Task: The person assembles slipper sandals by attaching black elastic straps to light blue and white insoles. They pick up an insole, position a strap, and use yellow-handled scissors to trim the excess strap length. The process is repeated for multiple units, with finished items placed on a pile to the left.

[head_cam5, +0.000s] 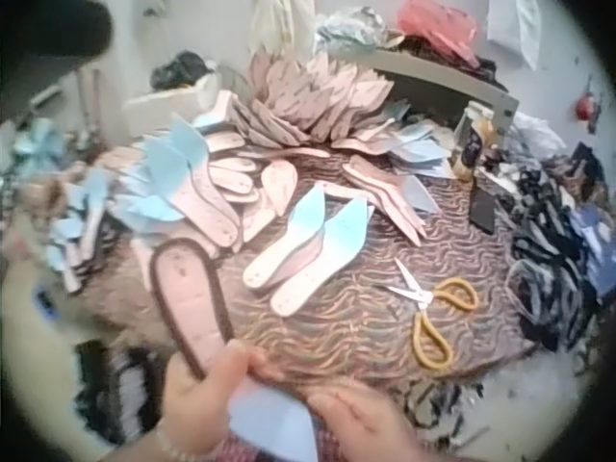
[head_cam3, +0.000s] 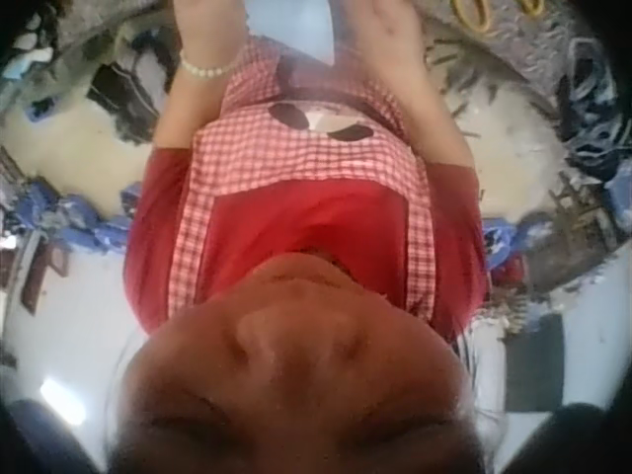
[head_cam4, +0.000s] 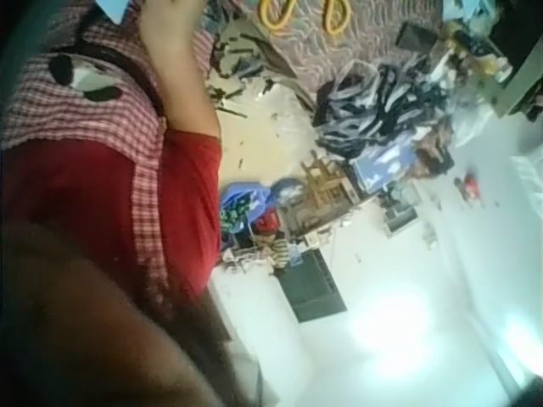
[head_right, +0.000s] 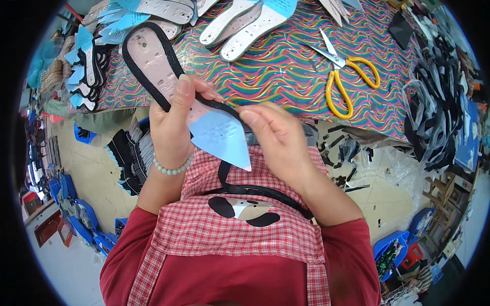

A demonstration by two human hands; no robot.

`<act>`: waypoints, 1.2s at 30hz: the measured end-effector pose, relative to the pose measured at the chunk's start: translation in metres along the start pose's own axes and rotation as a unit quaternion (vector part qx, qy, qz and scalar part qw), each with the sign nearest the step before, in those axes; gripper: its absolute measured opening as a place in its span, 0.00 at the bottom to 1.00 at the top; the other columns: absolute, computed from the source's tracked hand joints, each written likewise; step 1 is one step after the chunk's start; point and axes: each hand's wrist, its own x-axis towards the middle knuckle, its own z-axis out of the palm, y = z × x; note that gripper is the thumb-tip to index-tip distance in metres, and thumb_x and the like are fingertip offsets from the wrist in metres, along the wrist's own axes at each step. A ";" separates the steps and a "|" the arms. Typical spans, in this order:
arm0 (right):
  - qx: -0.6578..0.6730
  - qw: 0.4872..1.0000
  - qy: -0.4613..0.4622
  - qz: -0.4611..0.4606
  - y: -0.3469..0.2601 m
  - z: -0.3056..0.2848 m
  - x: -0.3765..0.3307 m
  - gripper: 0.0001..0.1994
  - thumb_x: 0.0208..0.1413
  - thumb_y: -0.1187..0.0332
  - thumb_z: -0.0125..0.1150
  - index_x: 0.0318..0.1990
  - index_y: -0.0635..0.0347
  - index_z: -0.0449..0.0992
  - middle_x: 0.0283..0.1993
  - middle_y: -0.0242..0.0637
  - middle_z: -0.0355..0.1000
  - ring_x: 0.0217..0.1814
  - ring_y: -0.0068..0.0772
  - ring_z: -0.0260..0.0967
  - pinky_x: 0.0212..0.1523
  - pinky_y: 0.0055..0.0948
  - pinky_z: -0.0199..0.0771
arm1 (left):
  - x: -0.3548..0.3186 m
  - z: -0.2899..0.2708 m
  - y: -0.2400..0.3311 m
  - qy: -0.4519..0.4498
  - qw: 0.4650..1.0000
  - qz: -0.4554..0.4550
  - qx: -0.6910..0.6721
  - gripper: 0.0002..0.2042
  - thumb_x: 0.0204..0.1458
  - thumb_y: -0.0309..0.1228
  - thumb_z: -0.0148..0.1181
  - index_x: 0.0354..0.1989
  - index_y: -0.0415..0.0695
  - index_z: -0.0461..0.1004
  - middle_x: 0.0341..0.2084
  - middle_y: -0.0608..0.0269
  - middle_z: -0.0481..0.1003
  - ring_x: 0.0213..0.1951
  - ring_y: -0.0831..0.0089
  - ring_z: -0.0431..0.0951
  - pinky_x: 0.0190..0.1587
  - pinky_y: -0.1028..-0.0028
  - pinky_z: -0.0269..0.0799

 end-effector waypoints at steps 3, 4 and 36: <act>-0.097 0.994 -0.038 -0.042 0.000 0.006 -0.002 0.10 0.61 0.68 0.51 0.38 0.68 0.73 0.31 0.43 0.69 0.34 0.35 0.69 0.36 0.30 0.68 | 0.001 0.010 0.002 0.027 1.000 -0.009 0.012 0.14 0.60 0.35 0.52 0.34 0.33 0.71 0.25 0.56 0.73 0.30 0.68 0.76 0.36 0.68 0.73; -0.141 0.986 -0.059 -0.072 -0.003 -0.001 0.002 0.10 0.61 0.67 0.51 0.37 0.67 0.73 0.29 0.43 0.69 0.31 0.36 0.69 0.33 0.32 0.67 | 0.004 0.008 0.000 0.001 1.000 -0.006 0.006 0.14 0.59 0.35 0.52 0.34 0.33 0.72 0.26 0.56 0.74 0.30 0.69 0.76 0.37 0.68 0.73; -0.493 0.864 0.032 0.099 -0.008 -0.160 0.005 0.27 0.50 0.72 0.62 0.59 0.61 0.65 0.39 0.37 0.65 0.38 0.28 0.69 0.39 0.26 0.70 | 0.033 -0.006 -0.005 -0.045 0.950 -0.246 -0.189 0.16 0.58 0.34 0.53 0.50 0.36 0.70 0.39 0.56 0.76 0.33 0.74 0.79 0.35 0.77 0.75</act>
